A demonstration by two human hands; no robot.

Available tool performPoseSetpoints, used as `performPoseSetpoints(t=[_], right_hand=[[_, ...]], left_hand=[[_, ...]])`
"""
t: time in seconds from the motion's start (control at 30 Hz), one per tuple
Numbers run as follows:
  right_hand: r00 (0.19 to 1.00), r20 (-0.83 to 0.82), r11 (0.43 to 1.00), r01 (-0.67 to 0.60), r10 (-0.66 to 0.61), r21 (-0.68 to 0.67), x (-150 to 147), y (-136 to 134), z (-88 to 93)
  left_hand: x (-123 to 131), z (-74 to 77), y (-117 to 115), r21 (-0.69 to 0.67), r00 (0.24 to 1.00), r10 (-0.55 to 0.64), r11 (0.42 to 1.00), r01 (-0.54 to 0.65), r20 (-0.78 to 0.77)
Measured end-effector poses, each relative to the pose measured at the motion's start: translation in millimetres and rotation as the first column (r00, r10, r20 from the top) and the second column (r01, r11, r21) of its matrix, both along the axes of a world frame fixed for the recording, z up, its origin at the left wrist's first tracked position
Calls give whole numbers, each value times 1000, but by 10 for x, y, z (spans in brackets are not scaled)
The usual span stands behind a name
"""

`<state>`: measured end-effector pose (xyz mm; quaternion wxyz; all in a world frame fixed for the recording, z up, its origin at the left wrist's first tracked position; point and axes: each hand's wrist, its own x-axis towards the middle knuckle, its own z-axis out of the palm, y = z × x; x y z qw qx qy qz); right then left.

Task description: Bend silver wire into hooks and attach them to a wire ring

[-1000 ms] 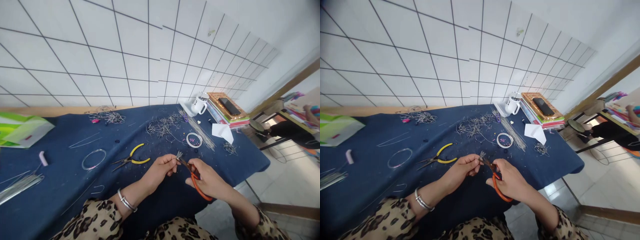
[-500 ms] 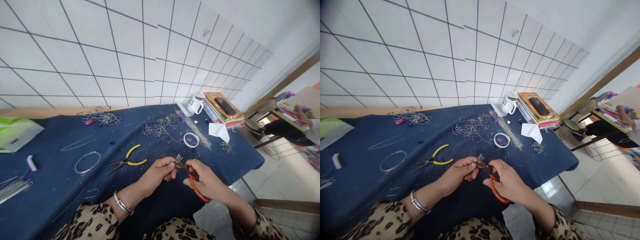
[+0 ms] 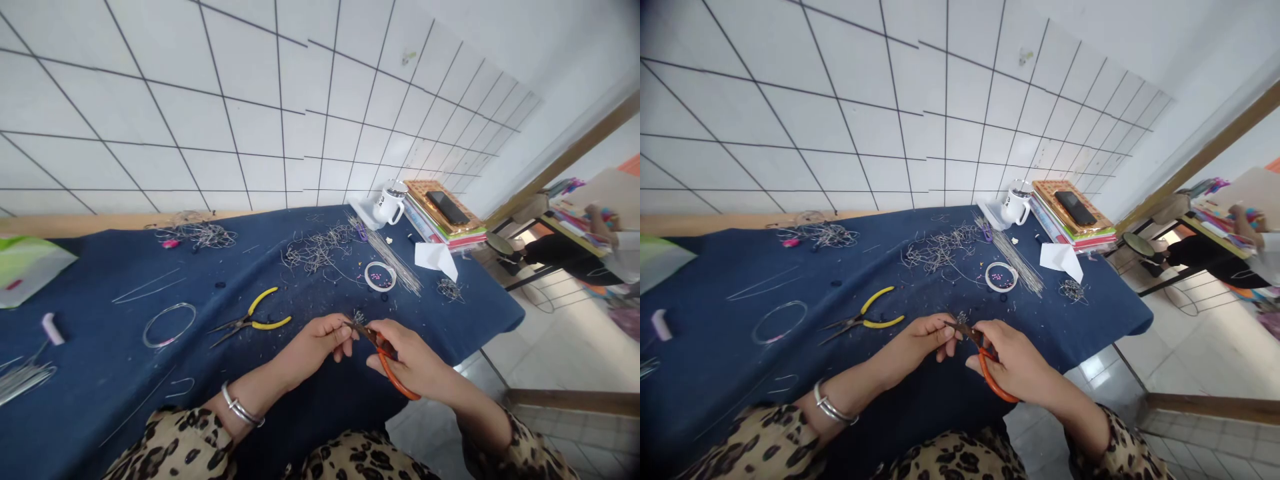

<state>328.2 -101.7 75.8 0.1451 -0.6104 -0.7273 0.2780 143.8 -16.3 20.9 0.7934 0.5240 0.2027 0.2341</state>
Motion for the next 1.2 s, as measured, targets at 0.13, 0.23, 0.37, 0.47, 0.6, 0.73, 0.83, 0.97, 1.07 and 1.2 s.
performPoseSetpoints(t=[0.13,0.23,0.37,0.47,0.6,0.73,0.83,0.97,1.07,1.2], right_hand=[[992,-86,994,87,-93,-67,3,12,8],[960,-212,981,160,-182,-113,-3,38,0],[914,-303,962,267,-271,-57,-99,94,-49],[909,-308,956,294,-280,-1,-227,140,-81],[921,-313,969,248,-233,9,-337,183,-94],[913,-336,970,242,-231,-8,-318,196,-99],[926,-293,970,245,-237,-11,-265,193,-78],[967,-115,972,233,-229,23,-180,169,3],[982,17,979,189,-191,78,-123,131,56],[986,97,990,126,-132,70,-94,73,74]], left_hand=[[-29,20,55,-186,992,112,977,-99,59],[-52,51,102,-364,953,294,898,-247,78],[-52,93,97,-486,889,446,803,-346,105],[-38,121,58,-535,852,497,771,-345,165],[-39,156,38,-571,843,500,759,-313,201],[-53,186,46,-577,849,479,768,-280,225],[-58,214,46,-545,865,434,802,-245,251],[-60,239,37,-418,908,347,879,-228,234],[-56,226,14,-271,953,251,942,-200,167],[-41,175,-37,-79,993,116,990,-114,23]])
